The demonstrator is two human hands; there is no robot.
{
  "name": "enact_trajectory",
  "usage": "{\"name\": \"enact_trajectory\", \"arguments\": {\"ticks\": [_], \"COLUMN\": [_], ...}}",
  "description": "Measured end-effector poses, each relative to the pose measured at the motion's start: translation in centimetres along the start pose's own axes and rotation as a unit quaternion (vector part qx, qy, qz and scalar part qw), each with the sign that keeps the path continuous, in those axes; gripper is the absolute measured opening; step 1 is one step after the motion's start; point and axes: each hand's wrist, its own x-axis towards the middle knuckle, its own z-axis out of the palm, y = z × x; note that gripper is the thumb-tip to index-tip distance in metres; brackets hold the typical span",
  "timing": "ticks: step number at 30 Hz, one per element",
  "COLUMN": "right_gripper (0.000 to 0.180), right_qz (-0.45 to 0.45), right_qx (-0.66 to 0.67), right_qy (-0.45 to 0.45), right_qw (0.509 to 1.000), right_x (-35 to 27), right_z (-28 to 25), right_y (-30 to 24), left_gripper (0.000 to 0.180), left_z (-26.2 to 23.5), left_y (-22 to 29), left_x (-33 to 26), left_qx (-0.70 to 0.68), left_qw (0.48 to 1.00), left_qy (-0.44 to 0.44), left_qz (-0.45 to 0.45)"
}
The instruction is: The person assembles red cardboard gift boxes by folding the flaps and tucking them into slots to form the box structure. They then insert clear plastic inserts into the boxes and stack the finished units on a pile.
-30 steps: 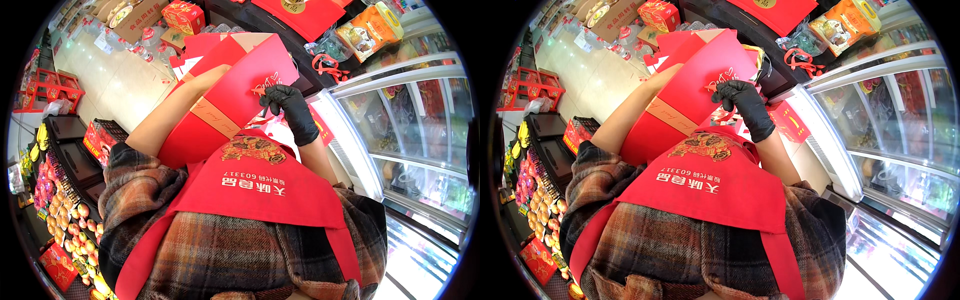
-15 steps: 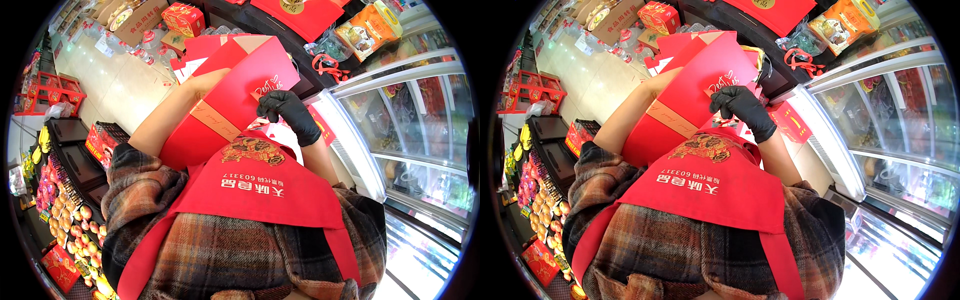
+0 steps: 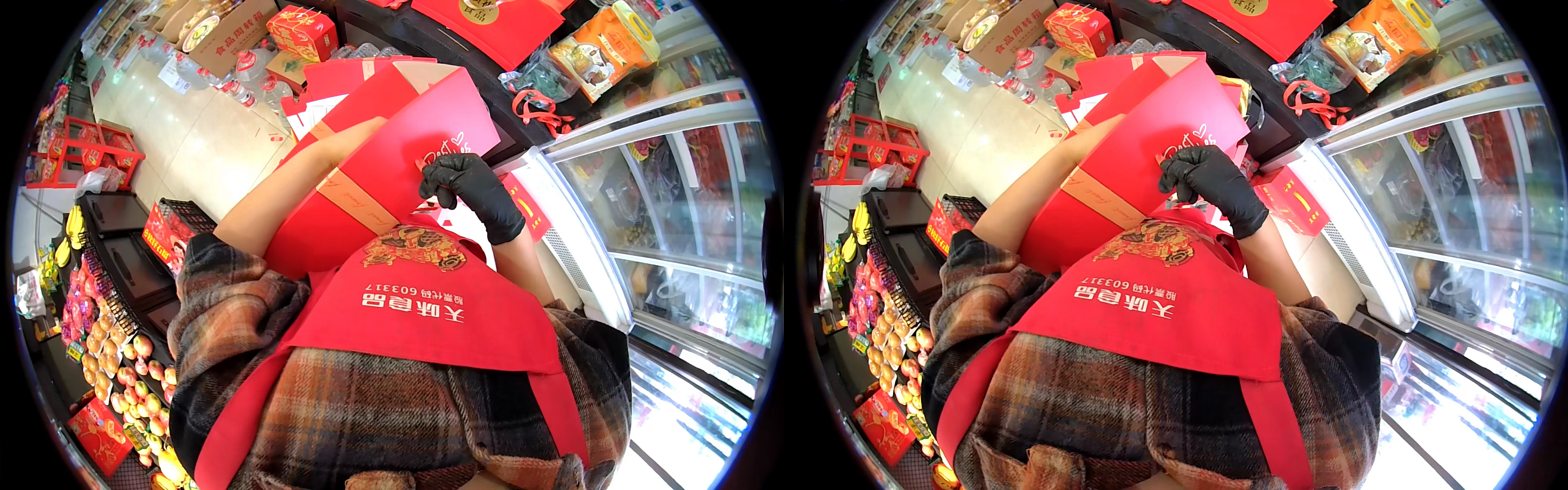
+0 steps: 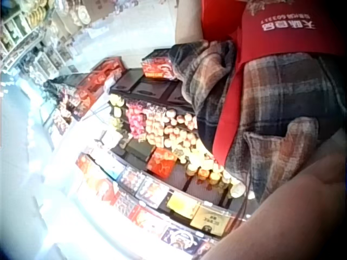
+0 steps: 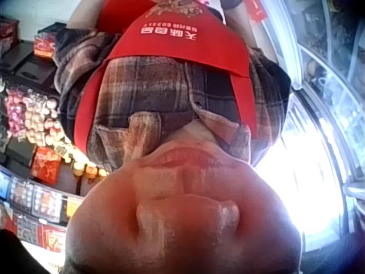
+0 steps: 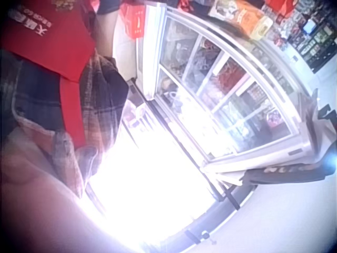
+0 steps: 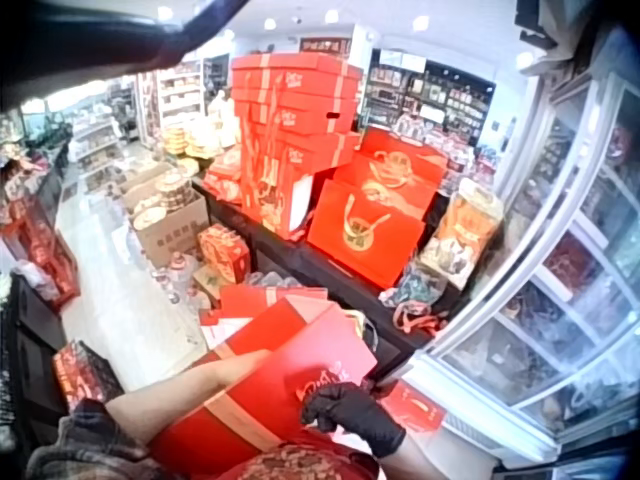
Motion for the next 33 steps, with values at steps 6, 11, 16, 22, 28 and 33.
{"name": "enact_trajectory", "arguments": {"ticks": [6,11,16,22,28,33], "right_gripper": [0.020,0.018,0.021,0.026,0.027,0.037], "right_qz": [-0.066,-0.026,-0.005,-0.024,-0.280,-0.339], "right_qx": [0.074,0.190,0.379,0.398,0.457,0.407], "right_qy": [0.040,0.087,0.031,0.056,0.087,0.372], "right_qw": [0.994,0.978,0.925,0.915,0.839,0.762], "right_x": [0.3,1.7,2.3,2.7,-9.0,-20.0], "right_z": [-0.5,-0.8,-1.2,-3.7,-12.1,-13.3], "right_y": [0.8,2.6,2.7,3.8,3.0,2.1], "left_gripper": [0.043,0.040,0.055,0.046,0.036,0.032], "left_z": [0.2,-0.4,-0.6,-2.5,-3.5,-5.1], "left_y": [-0.1,-0.2,0.2,0.6,-4.9,-8.4], "left_x": [-0.4,-1.1,-8.3,-17.6,-22.4,-23.5], "left_qx": [-0.004,-0.025,-0.322,-0.040,-0.167,-0.177], "left_qw": [1.000,0.999,0.929,0.963,0.930,0.910], "left_qy": [0.019,-0.010,0.080,0.057,0.173,0.224], "left_qz": [0.016,-0.021,-0.163,-0.260,-0.277,-0.300]}}
